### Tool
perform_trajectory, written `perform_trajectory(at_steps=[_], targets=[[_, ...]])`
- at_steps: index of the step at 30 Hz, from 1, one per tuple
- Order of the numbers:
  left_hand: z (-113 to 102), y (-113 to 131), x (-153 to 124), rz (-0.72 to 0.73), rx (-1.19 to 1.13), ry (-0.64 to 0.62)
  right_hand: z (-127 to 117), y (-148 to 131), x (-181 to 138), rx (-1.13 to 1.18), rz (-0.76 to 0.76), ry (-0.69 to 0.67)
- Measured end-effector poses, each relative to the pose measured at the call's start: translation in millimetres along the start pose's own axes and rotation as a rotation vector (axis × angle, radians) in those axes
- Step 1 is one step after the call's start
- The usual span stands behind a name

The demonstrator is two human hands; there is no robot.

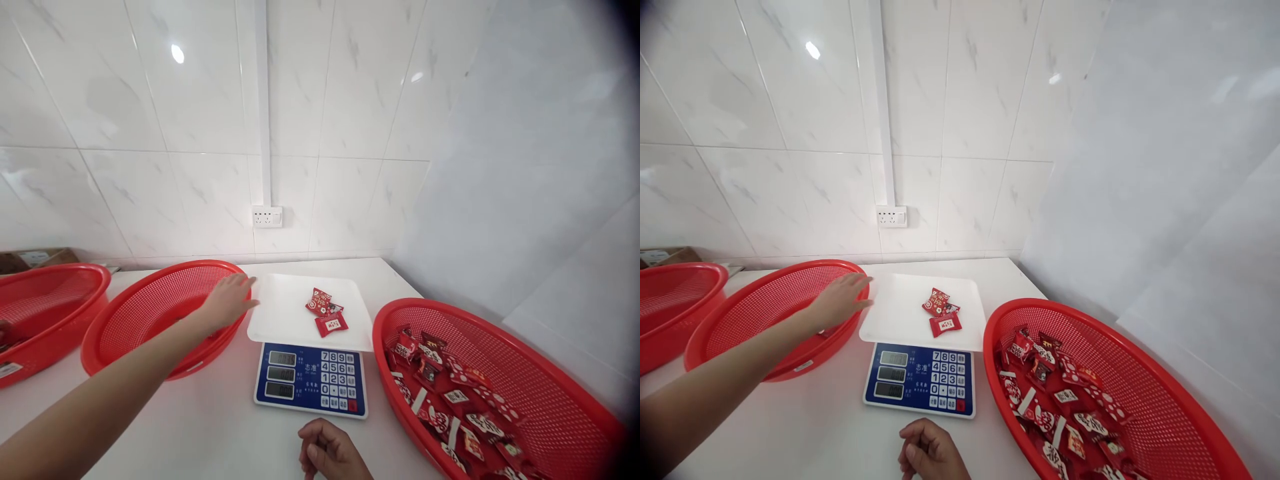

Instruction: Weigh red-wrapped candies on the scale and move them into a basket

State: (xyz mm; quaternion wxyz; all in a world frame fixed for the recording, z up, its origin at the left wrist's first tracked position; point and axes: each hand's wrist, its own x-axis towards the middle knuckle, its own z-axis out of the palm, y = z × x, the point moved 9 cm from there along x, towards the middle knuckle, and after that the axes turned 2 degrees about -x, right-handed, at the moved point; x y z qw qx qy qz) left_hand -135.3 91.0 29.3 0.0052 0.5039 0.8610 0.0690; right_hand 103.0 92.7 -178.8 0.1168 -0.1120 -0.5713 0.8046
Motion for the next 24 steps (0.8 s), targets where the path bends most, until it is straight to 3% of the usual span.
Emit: perform_trajectory(at_steps=[5, 9, 14, 24], targets=[[40, 112, 16, 0.345, -0.132, -0.171, -4, 6, 0, 0.002, -0.007, 0.030], [63, 166, 34, 0.449, -0.161, -0.247, -1, -4, -5, -0.003, -0.007, 0.036], [73, 182, 49, 0.458, -0.134, -0.267, 1, -11, -8, 0.016, -0.015, 0.039], [73, 173, 65, 0.304, -0.160, -0.250, 0, -4, -3, 0.057, -0.027, -0.036]])
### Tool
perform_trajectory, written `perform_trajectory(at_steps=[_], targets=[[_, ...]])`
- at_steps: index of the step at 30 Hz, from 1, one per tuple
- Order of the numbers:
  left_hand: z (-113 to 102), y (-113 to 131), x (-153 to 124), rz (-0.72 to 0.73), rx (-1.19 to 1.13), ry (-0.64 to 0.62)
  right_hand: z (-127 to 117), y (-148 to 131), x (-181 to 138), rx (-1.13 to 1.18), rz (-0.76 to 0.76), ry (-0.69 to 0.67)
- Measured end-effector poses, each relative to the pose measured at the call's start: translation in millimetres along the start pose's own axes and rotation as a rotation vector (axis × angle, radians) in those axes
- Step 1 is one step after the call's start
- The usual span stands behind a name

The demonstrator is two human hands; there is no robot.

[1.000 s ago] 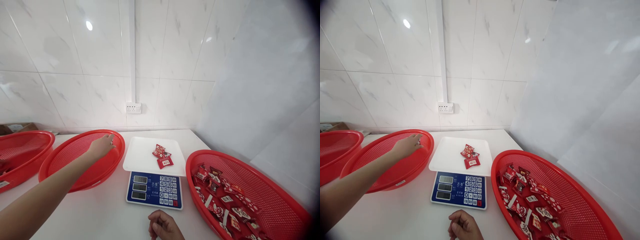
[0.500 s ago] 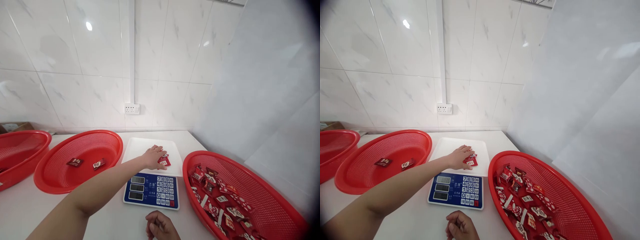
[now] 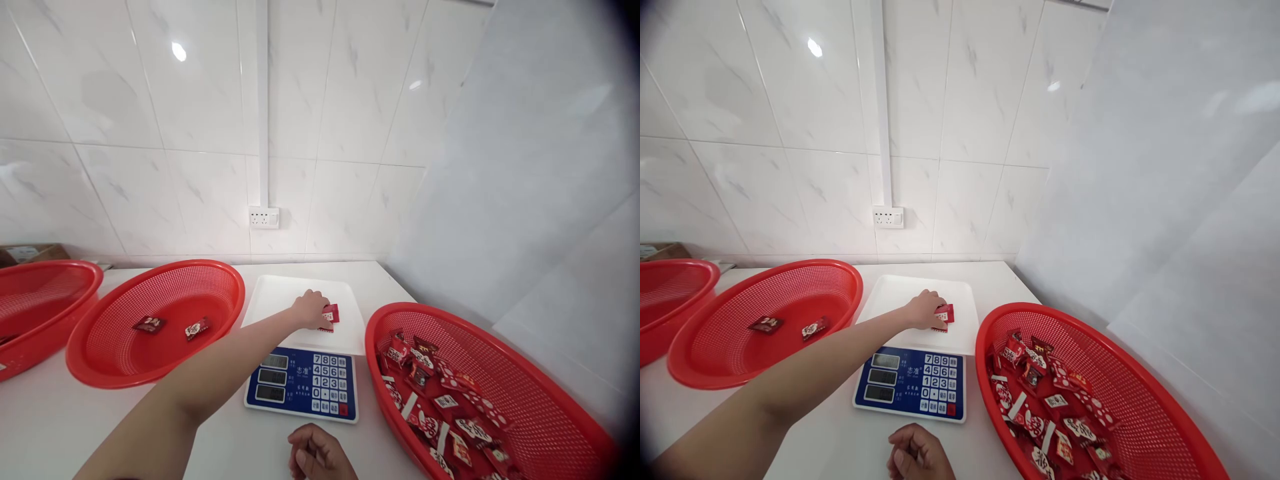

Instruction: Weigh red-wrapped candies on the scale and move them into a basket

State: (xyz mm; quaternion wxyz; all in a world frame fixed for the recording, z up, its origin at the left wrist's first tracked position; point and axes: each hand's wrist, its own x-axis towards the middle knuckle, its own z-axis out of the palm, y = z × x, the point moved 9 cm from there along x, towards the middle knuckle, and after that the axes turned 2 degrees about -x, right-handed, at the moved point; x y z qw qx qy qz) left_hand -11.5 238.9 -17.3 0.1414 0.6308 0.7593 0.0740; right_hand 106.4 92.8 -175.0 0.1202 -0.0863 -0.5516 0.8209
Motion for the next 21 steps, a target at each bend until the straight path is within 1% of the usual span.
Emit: perform_trajectory(at_steps=[3, 6, 9, 11, 14, 16, 18, 21], targets=[[0, -7, 3, -0.032, -0.070, 0.002, 0, -3, -1, 0.016, 0.001, 0.055], [-4, -11, 0, -0.050, -0.159, 0.034, 2, -8, -3, 0.016, 0.003, 0.084], [-14, -18, -9, -0.076, -0.271, 0.084, 3, -12, -5, 0.011, -0.012, 0.090], [-24, -27, -18, -0.097, -0.356, 0.126, 3, -12, -5, 0.011, -0.017, 0.088], [-44, -48, -38, -0.123, -0.480, 0.198, 0, -7, -3, 0.000, -0.018, 0.090], [-61, -65, -56, -0.142, -0.546, 0.248, -2, -2, -2, -0.009, -0.017, 0.088], [-79, -85, -79, -0.175, -0.583, 0.310, -3, 0, 0, -0.016, -0.009, 0.081], [-103, -121, -118, -0.260, -0.573, 0.418, -1, 0, 0, -0.025, 0.013, 0.057]])
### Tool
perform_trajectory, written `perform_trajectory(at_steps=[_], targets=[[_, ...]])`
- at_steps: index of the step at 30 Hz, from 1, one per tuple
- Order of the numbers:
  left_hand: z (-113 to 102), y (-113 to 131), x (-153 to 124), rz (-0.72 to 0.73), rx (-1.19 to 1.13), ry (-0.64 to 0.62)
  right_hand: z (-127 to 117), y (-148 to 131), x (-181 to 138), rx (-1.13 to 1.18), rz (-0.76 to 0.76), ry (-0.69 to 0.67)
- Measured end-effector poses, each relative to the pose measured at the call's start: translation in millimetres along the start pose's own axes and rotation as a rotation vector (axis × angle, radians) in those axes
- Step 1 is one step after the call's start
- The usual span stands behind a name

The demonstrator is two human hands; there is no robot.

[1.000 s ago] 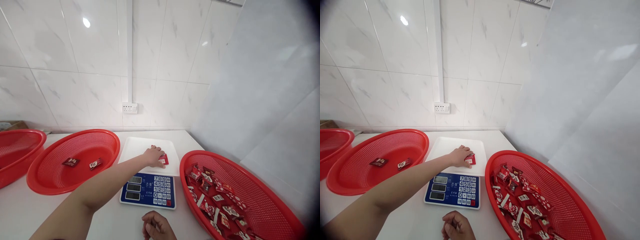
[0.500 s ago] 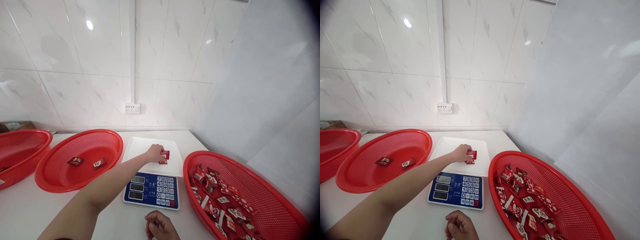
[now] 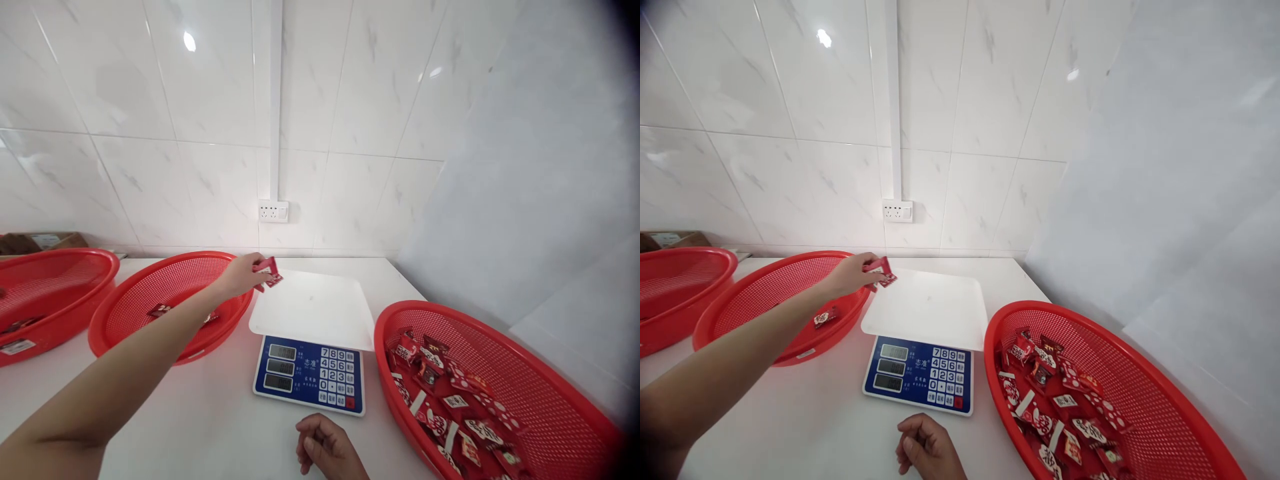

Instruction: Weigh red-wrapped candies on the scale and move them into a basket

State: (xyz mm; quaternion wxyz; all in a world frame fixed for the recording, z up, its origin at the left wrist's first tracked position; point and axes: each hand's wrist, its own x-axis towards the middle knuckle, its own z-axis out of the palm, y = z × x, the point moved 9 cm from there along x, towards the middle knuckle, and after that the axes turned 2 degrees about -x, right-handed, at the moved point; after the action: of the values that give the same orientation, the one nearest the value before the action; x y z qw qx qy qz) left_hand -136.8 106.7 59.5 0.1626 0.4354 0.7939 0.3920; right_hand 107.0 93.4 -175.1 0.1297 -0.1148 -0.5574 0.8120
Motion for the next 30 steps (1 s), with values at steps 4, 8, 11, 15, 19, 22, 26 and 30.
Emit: perform_trajectory(at_steps=[4, 8, 11, 15, 19, 22, 26, 30], targets=[[-57, -43, -20, -0.085, 0.103, 0.152, -1, -6, -3, 0.000, -0.006, 0.027], [-93, -78, -37, -0.134, 0.259, 0.300, -1, -6, -5, -0.001, 0.018, 0.030], [-99, -79, -53, -0.113, 0.337, 0.384, -1, -7, -5, -0.002, 0.038, 0.050], [-65, -58, -86, -0.018, 0.344, 0.416, -1, -9, -7, -0.035, 0.059, 0.079], [-12, -10, -130, 0.405, 0.366, 0.536, 0, -6, -6, -0.109, 0.063, 0.072], [0, 20, -162, 0.694, 0.330, 0.718, 0, -1, -5, -0.181, 0.043, 0.098], [-13, 34, -172, 0.745, 0.192, 0.855, 7, -2, -9, -0.311, 0.031, 0.080], [28, 45, -176, 0.924, 0.230, 0.634, 16, -40, -29, -0.513, -0.002, 0.044]])
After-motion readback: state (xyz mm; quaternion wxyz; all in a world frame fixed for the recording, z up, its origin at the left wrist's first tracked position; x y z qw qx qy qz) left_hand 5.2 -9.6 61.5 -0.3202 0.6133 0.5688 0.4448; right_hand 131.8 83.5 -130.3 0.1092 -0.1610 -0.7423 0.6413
